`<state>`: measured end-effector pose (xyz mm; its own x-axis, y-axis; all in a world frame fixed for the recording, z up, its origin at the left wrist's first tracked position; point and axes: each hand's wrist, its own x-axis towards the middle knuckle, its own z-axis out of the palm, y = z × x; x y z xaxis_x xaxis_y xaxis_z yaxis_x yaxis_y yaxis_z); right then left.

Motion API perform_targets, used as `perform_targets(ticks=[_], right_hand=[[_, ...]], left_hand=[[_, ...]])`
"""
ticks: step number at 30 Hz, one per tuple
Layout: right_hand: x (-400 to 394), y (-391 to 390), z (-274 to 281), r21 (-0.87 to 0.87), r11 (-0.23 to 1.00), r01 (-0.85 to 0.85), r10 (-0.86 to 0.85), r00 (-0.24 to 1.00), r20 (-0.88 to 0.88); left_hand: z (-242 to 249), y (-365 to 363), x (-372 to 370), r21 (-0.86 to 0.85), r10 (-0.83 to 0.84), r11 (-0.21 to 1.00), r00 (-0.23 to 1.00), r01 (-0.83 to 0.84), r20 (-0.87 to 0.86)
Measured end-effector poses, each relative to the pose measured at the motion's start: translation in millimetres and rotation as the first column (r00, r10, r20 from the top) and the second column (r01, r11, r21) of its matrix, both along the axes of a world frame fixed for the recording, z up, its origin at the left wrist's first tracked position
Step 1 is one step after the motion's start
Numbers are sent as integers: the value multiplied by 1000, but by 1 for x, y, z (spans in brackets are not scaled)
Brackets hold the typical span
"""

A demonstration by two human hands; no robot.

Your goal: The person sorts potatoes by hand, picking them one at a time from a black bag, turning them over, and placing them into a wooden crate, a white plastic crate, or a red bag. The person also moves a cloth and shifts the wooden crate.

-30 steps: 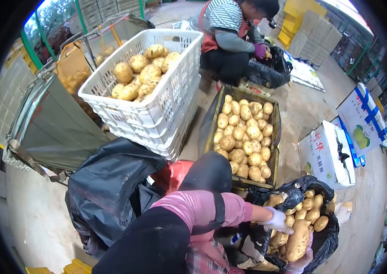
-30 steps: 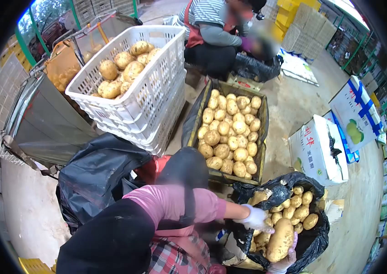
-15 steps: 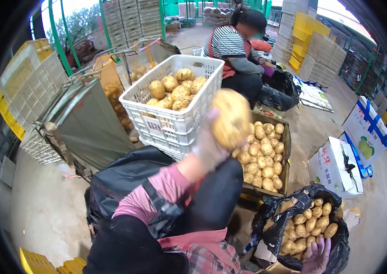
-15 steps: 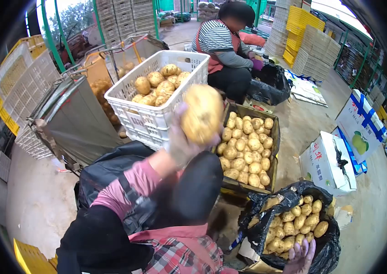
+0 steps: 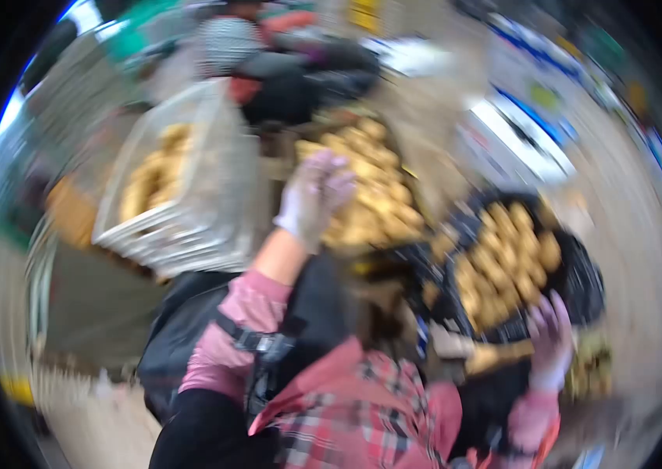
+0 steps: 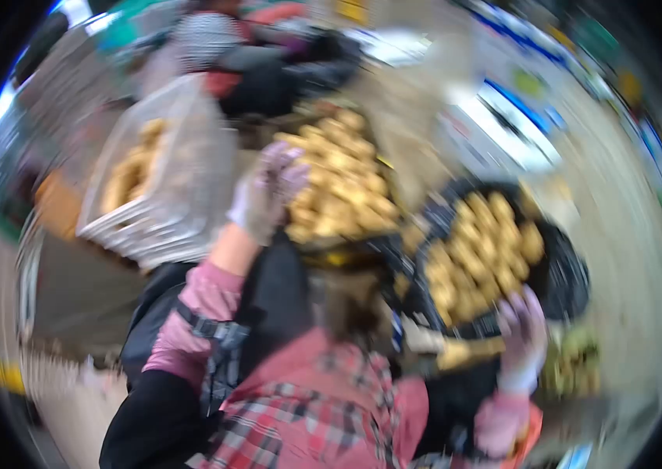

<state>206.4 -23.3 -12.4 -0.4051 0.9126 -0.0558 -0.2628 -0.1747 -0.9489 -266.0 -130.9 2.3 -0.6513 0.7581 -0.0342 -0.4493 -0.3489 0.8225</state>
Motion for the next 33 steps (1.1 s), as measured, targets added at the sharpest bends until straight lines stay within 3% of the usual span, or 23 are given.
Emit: perform_targets(ticks=[1,2,5,9,12,13,15,16,19,21,22,25,26,27,29,33], right_hand=[[-1,3,-4,-6,996,86,-87,996,-8],[-5,1,-3,106,989,103,-116,985,125],[1,11,-17,-7,990,143,-139,974,179],[-3,40,-45,-40,983,179,-149,908,393],[-23,84,-83,-76,996,48,0,843,538],[-33,96,-96,-11,1000,-28,29,784,620],[-57,128,-124,54,967,-247,94,552,828],[-68,145,-150,12,945,-327,160,493,855],[-104,169,-199,-233,852,-468,281,33,959],[-110,170,-221,-332,752,-570,341,-95,935],[-118,170,-222,-399,744,-536,356,-188,916],[-120,179,-213,-548,652,-524,506,-238,829],[-122,175,-220,-544,640,-542,519,-218,827],[-117,171,-226,-525,612,-592,449,-286,846],[-125,154,-206,-602,599,-527,550,-275,788],[-102,161,-220,-546,629,-554,620,-66,782]], left_hand=[[-9,20,17,-64,-91,994,995,94,43],[-16,35,32,-69,-224,972,974,226,47],[-42,70,60,-101,-524,850,850,517,-58],[-68,94,81,-236,-578,792,816,563,11],[-79,102,87,-350,-583,740,807,575,94],[-77,104,91,-344,-598,733,797,587,85],[-74,110,97,-330,-627,721,776,609,64],[-74,112,99,-325,-628,724,776,609,55],[-85,117,95,-320,-630,722,774,613,62],[-86,119,92,-345,-609,729,790,591,65],[-84,119,90,-359,-597,734,800,577,65],[-74,119,89,-399,-561,745,826,534,57],[-70,121,88,-401,-562,743,825,536,62],[-68,121,87,-406,-561,740,825,537,70],[-72,117,87,-424,-567,722,819,546,90],[-75,126,90,-407,-602,706,794,579,86]])
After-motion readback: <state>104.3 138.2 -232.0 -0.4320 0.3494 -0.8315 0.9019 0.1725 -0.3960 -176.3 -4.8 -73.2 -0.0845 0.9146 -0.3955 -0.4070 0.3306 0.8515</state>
